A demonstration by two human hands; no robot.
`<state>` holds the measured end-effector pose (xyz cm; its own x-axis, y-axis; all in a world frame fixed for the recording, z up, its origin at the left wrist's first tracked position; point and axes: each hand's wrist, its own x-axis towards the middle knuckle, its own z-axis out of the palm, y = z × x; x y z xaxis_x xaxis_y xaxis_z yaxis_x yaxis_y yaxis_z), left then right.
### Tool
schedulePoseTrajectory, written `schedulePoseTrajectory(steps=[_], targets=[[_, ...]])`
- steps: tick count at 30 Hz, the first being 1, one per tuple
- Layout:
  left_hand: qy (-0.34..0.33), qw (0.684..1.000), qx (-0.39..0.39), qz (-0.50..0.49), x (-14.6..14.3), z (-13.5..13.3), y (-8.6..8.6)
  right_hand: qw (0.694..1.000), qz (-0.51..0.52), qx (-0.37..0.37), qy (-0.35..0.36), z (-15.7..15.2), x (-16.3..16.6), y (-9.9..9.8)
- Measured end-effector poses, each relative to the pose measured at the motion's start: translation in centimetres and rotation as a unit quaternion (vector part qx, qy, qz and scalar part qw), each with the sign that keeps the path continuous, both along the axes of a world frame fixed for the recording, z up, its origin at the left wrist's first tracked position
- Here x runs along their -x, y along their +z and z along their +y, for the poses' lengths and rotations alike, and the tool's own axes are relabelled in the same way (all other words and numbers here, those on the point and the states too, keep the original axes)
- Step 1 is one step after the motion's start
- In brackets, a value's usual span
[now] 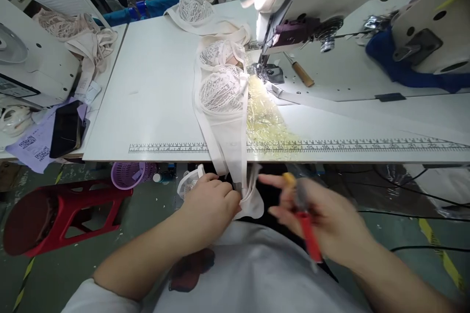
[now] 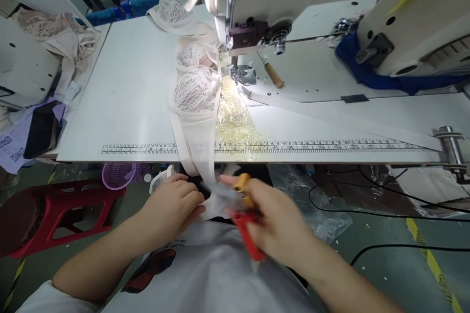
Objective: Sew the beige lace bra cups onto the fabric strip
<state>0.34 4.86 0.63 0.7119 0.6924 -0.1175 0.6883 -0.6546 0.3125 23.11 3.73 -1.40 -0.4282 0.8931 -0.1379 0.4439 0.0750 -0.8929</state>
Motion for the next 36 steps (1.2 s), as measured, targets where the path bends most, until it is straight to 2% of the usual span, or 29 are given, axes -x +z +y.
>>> schedulePoseTrajectory(steps=[2, 6, 11, 16, 20, 27, 30, 34, 36], targets=[[-0.004, 1.000, -0.003, -0.011, -0.4, -0.1, 0.1, 0.998, -0.003, 0.008, 0.068, 0.3, 2.0, 0.4], [-0.009, 0.999, 0.035, -0.011, -0.3, -0.1, 0.4, 0.997, -0.001, 0.011, 0.079, 0.9, 3.7, 0.5], [-0.003, 0.999, 0.041, 0.002, 1.3, 0.1, 1.2, 0.996, 0.008, -0.026, 0.087, 0.8, 2.4, -0.2], [0.004, 1.000, 0.015, 0.005, 3.2, 0.1, 2.1, 0.997, -0.003, -0.050, 0.063, 0.4, 1.0, -0.7], [0.003, 0.998, 0.009, -0.062, 4.6, -0.1, 2.5, 0.996, 0.045, -0.062, 0.050, 0.3, 0.2, -0.8], [0.009, 0.978, -0.001, -0.209, 6.1, -0.7, 2.9, 0.995, 0.065, -0.070, 0.032, 0.4, -0.5, -0.1], [-0.008, 0.965, 0.054, -0.257, 6.1, -0.6, 3.3, 0.994, 0.070, -0.078, 0.023, 0.3, -0.6, 0.3], [-0.095, 0.908, 0.218, -0.344, 5.8, 0.0, 4.0, 0.988, 0.102, -0.112, 0.017, 0.3, -0.6, 0.7], [-0.104, 0.895, 0.263, -0.345, 5.7, 0.1, 4.1, 0.986, 0.112, -0.123, 0.021, 0.3, -0.7, 0.9]])
